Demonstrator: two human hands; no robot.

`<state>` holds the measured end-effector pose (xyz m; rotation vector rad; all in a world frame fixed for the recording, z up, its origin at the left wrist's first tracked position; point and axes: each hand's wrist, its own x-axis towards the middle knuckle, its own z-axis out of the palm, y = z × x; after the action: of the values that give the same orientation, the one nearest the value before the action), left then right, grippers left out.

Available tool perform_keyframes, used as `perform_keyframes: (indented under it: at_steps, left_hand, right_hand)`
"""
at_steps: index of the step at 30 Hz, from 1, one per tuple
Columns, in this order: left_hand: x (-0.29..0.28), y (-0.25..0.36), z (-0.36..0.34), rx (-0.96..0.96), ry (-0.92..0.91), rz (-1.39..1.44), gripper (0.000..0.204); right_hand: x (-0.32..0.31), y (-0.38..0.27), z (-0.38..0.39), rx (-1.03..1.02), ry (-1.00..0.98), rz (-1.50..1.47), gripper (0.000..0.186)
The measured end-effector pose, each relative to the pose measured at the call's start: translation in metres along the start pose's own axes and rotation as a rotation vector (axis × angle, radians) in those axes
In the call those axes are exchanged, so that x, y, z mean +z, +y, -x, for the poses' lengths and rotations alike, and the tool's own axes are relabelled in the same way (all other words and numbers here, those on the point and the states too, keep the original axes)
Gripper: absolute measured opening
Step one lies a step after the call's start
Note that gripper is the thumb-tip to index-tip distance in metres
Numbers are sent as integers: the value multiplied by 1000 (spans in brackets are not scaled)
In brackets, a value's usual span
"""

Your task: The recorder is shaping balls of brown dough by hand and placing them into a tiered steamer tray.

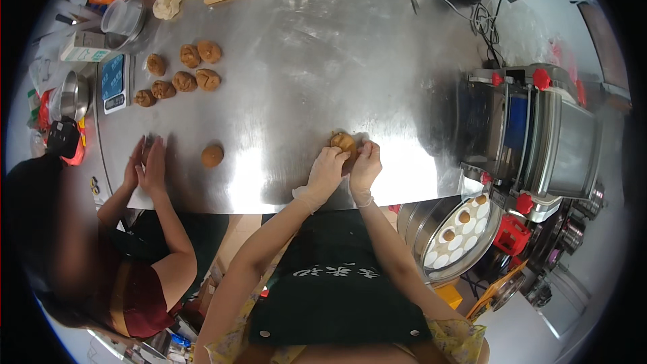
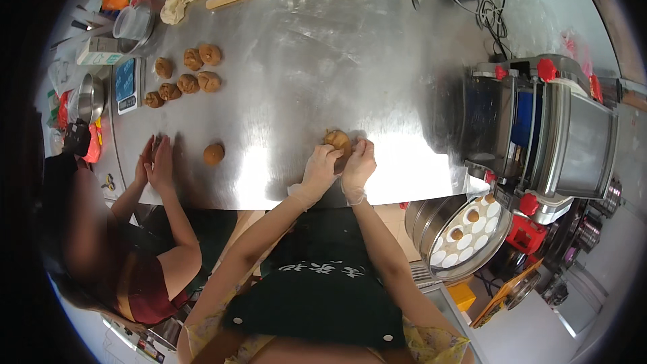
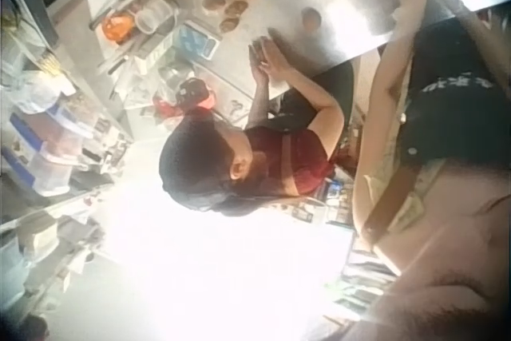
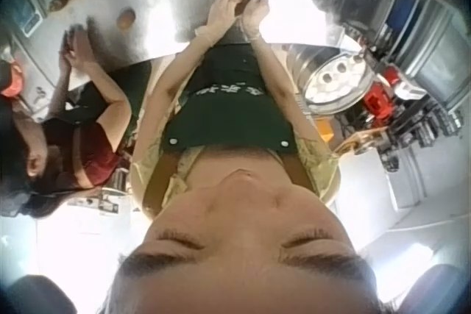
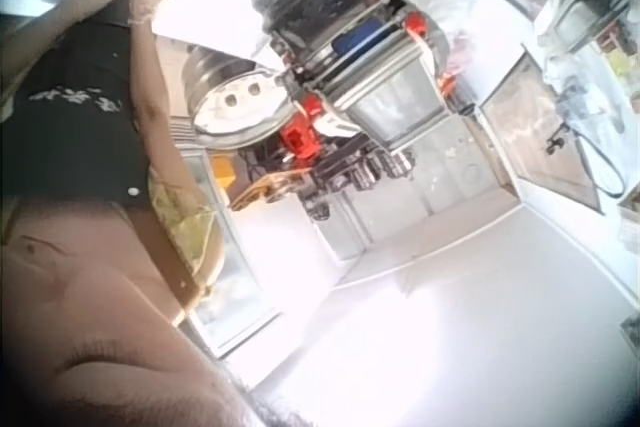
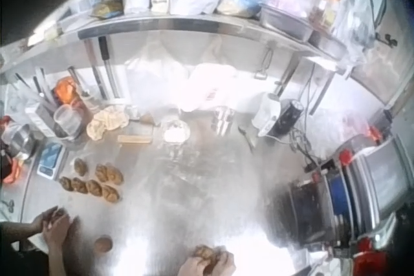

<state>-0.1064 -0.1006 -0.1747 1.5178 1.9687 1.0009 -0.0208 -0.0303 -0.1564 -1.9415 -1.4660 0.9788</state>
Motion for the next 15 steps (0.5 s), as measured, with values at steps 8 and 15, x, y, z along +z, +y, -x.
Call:
perform_keyframes:
  at_steps: [8,15]
  left_hand:
    - [-6,5,-8,-169,154,202,47]
    - [-11,6,-23,-193,288,108,50]
  right_hand:
    - [17,-51,-37,-711,-140,351,20]
    - [63,-49,-80,-1003,-188,520,42]
